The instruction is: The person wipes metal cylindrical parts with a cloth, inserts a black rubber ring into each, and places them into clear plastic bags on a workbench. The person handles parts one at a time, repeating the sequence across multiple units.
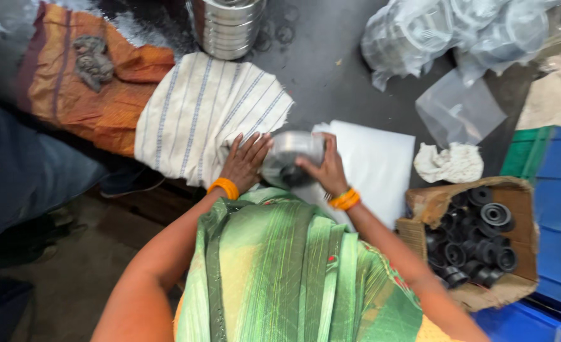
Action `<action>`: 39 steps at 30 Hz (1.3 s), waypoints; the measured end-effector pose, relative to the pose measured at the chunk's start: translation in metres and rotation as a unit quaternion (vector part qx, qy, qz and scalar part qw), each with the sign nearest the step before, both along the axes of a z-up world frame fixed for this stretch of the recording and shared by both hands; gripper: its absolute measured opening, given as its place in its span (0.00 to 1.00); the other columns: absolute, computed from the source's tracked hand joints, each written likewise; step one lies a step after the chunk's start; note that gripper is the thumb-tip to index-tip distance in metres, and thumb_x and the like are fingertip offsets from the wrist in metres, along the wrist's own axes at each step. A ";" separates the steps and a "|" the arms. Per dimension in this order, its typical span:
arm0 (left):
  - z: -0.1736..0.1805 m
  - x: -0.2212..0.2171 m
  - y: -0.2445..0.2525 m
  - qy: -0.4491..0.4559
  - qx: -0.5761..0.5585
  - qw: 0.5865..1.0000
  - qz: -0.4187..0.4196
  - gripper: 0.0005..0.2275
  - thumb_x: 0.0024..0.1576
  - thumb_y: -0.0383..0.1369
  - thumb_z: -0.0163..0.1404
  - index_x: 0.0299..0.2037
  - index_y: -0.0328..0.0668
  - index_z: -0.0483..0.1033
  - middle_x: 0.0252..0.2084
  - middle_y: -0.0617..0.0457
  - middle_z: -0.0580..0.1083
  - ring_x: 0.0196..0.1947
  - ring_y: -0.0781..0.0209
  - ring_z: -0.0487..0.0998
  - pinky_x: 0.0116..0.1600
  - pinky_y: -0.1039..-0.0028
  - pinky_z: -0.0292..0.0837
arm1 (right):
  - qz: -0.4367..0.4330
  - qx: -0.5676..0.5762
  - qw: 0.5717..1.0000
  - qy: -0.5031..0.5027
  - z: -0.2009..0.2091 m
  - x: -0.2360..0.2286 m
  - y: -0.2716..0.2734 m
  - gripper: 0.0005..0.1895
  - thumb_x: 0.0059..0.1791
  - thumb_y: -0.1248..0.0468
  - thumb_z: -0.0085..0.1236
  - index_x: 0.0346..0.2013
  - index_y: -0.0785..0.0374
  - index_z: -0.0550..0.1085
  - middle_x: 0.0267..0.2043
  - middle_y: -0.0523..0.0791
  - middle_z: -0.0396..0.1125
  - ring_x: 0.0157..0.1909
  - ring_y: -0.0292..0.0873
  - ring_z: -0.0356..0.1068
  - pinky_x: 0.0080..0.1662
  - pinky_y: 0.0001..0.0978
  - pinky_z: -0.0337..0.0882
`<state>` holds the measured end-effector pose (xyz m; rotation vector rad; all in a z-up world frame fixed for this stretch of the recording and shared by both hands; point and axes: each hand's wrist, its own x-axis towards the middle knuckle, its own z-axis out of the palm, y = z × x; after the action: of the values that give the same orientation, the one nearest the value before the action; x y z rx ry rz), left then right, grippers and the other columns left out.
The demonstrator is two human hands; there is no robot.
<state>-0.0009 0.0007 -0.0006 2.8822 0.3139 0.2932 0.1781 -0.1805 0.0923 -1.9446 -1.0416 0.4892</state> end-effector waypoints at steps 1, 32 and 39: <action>0.000 0.000 0.000 -0.013 0.006 1.000 -0.006 0.45 0.49 0.43 0.62 0.75 0.49 0.47 0.77 0.53 0.53 0.77 0.57 0.50 0.78 0.57 0.38 | -0.055 0.005 0.992 0.117 0.005 -0.009 -0.010 0.39 0.39 0.56 0.72 0.55 0.68 0.61 0.50 0.47 0.67 0.50 0.40 0.71 0.50 0.33 0.73; 0.007 0.002 0.000 -0.033 -0.166 0.985 0.015 0.28 0.61 0.44 0.50 0.70 0.43 0.61 0.72 0.50 0.59 0.73 0.53 0.57 0.77 0.58 0.48 | -0.183 -0.069 0.973 -0.123 -0.022 0.137 -0.078 0.14 0.51 0.64 0.68 0.44 0.63 0.71 0.42 0.46 0.67 0.43 0.42 0.70 0.48 0.35 0.74; 0.010 0.000 0.000 -0.029 -0.130 0.991 -0.001 0.26 0.62 0.43 0.51 0.68 0.44 0.63 0.72 0.50 0.60 0.72 0.52 0.58 0.75 0.55 0.50 | -0.192 -0.111 0.953 -0.207 -0.040 0.008 -0.136 0.19 0.42 0.63 0.71 0.40 0.68 0.74 0.37 0.48 0.67 0.36 0.44 0.67 0.40 0.35 0.72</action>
<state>-0.0005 0.0011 0.0095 2.6127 0.3131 0.3101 0.1857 -0.3164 0.0527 -2.4497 -0.8482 -0.0278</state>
